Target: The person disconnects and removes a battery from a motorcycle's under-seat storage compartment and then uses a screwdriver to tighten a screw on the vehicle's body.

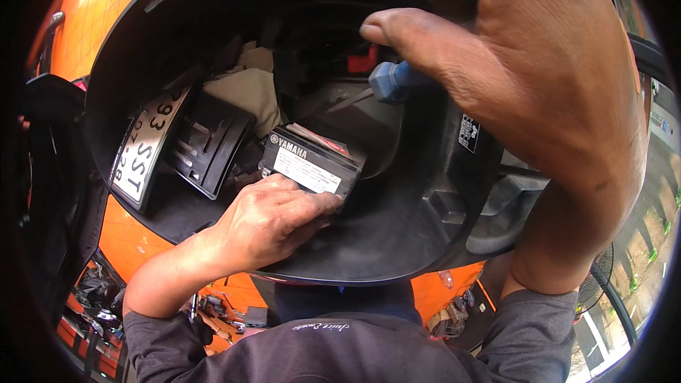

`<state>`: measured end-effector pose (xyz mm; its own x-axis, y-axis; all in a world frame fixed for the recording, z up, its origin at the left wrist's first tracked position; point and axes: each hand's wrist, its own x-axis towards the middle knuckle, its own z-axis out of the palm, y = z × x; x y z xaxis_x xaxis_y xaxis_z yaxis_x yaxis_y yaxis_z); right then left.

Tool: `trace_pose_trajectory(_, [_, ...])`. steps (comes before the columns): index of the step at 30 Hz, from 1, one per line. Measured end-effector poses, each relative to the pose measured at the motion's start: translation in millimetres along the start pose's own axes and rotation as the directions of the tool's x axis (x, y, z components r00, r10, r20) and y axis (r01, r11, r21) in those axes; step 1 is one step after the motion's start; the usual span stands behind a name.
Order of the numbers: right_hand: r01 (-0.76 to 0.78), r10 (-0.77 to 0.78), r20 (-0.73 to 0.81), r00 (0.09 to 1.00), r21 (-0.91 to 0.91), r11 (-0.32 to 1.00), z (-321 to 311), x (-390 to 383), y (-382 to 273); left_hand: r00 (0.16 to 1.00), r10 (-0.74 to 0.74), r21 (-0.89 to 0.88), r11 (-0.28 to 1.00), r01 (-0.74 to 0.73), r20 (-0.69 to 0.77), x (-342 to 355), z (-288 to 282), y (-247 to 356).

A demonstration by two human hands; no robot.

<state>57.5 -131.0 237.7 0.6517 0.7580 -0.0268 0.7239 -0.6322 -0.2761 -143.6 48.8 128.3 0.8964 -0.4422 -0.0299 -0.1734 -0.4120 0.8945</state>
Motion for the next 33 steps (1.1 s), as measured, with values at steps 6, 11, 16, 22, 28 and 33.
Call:
trace_pose_trajectory(6, [0.034, -0.034, -0.009, 0.999, 0.033, 0.999, 2.4, -1.5, -0.2, 0.996, 0.062, 0.114, 0.991, -0.068, 0.061, -1.0, 2.5, -2.7])
trace_pose_trajectory(11, [0.038, -0.038, -0.008, 0.999, 0.036, 0.999, 0.0, -3.2, -0.8, 1.0, 0.013, 0.141, 0.99, -0.015, 0.013, 2.4, 1.2, 0.9])
trace_pose_trajectory(16, [0.056, -0.055, -0.007, 0.998, 0.042, 0.998, -0.2, -3.8, -5.6, 0.994, 0.03, 0.233, 0.971, -0.054, 0.106, -1.8, -0.8, -0.1])
trace_pose_trajectory(22, [0.072, -0.071, -0.006, 0.997, 0.043, 0.996, 0.0, -3.4, -8.9, 0.976, 0.062, 0.297, 0.947, -0.123, 0.208, -1.5, -2.3, 3.5])
trace_pose_trajectory(28, [0.055, -0.057, 0.017, 0.998, 0.06, 0.997, -0.2, -2.1, -12.0, 0.965, 0.133, 0.268, 0.944, -0.192, 0.224, 3.7, -8.6, 2.5])
trace_pose_trajectory(33, [0.012, -0.014, 0.014, 1.0, 0.132, 0.991, 0.4, -1.9, -13.4, 0.987, 0.038, 0.253, 0.964, -0.077, 0.157, -0.9, -3.8, 2.3])
